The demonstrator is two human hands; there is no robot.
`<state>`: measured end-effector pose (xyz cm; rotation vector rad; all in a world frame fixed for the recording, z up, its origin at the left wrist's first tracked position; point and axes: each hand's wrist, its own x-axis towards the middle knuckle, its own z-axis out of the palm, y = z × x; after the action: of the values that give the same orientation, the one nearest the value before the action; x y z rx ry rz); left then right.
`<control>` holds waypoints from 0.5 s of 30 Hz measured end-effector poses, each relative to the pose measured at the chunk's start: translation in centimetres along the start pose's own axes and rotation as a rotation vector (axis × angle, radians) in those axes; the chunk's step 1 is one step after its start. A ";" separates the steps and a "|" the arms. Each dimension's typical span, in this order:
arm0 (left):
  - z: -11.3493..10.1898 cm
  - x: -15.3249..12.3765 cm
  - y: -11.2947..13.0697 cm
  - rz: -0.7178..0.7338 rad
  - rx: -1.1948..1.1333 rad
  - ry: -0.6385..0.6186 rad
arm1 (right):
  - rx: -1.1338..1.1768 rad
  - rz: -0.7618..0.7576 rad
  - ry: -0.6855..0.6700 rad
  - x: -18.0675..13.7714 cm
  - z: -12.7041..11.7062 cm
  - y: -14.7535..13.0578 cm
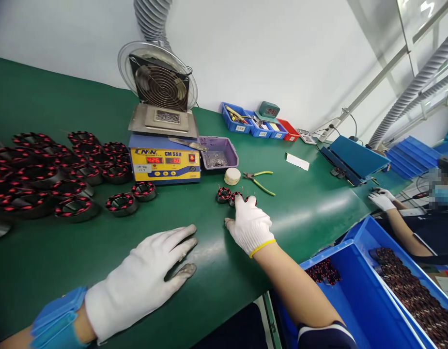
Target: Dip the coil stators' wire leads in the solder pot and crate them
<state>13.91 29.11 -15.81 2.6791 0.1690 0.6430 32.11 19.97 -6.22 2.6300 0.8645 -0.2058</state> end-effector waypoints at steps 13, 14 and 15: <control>-0.1 -0.2 0.0 0.003 -0.038 0.003 | 0.027 -0.142 -0.047 6.1 -2.1 1.2; -0.1 -0.2 0.0 0.007 -0.035 0.005 | 0.027 -0.123 -0.030 6.5 -2.2 0.9; -0.1 -0.3 0.0 0.010 -0.033 0.005 | 0.027 -0.112 -0.014 6.8 -2.3 0.6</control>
<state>13.63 29.10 -15.82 2.6482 0.1456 0.6502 37.99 24.07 -5.60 2.6036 1.0121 -0.2659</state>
